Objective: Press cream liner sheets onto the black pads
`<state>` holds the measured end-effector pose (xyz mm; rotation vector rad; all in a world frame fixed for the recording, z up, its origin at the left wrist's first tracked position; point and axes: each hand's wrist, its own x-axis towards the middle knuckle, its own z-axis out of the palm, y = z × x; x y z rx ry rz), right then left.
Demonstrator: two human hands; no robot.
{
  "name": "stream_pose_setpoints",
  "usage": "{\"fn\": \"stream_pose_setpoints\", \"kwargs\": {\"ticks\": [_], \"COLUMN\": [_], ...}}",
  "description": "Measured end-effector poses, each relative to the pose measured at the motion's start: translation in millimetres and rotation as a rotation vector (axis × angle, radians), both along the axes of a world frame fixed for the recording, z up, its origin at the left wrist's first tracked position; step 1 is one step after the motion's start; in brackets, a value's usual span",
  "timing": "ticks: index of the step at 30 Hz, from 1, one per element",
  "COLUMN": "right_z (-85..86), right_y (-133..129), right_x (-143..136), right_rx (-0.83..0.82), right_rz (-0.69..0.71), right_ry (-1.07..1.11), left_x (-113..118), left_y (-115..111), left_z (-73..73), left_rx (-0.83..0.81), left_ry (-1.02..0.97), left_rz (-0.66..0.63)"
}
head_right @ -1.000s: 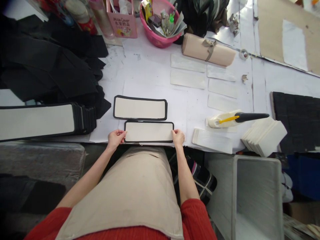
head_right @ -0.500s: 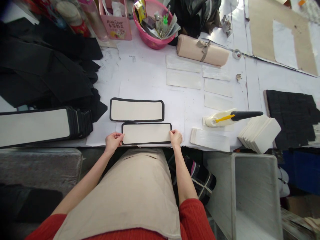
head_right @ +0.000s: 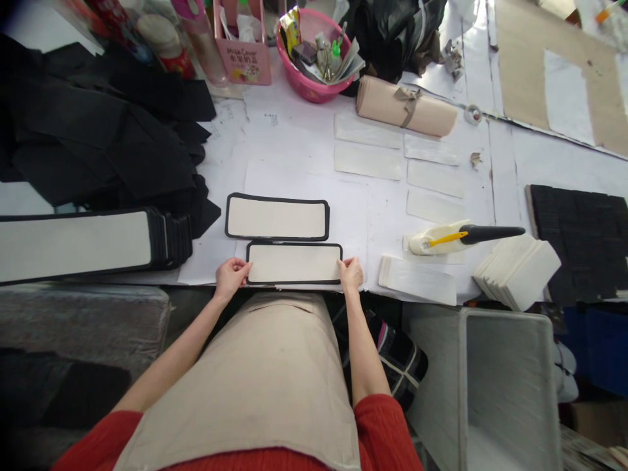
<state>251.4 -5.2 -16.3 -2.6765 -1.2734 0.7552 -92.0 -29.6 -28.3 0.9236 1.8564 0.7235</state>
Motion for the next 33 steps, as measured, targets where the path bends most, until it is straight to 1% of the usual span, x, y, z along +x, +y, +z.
{"fn": "stream_pose_setpoints", "kwargs": {"ticks": [4,6,11,13,16,20,23,24,26,27,28,29,31,33], "right_z": [-0.8,0.3,5.5,6.4,4.1,-1.9,-0.6,1.5,7.3,10.0,11.9,12.6,9.3,0.4], "right_y": [-1,-1,-6,-11,-16,-17,-16,-17,-20,-22,-24,-26,-28,-29], "right_x": [2,1,-8,-11,-12,-5,1,2,-3,-8,-16,-27,-52,-78], "right_rx": [0.033,0.037,0.057,0.074,0.098,0.095,0.085,0.104,0.202,0.27,0.335,0.385,0.418,0.404], "right_rz": [-0.006,-0.012,-0.009,0.001,-0.009,-0.034,-0.043,-0.043,-0.01,0.036,0.108,0.208,0.464,0.727], "right_ry": [0.019,0.008,-0.057,-0.094,-0.077,-0.015,0.021,0.015,-0.049,-0.089,-0.118,-0.126,-0.07,-0.001], "left_x": [-1,-2,-2,0,2,1,-4,-4,-3,0,6,12,29,46], "left_y": [1,2,1,-1,-3,-4,-4,-5,-7,-9,-9,-10,-9,-7], "left_z": [-2.2,-1.9,4.3,7.2,8.2,4.6,7.0,9.9,17.6,21.3,24.3,25.9,24.0,16.3], "left_rx": [-0.002,0.002,0.052,0.064,0.037,-0.004,-0.015,0.001,0.09,0.163,0.248,0.335,0.486,0.551], "left_ry": [-0.005,0.03,0.294,0.351,0.337,0.262,0.185,0.199,0.334,0.43,0.513,0.566,0.584,0.582], "left_rz": [0.009,-0.018,-0.089,-0.107,-0.116,-0.109,-0.108,-0.106,-0.127,-0.166,-0.234,-0.336,-0.618,-0.882]}}
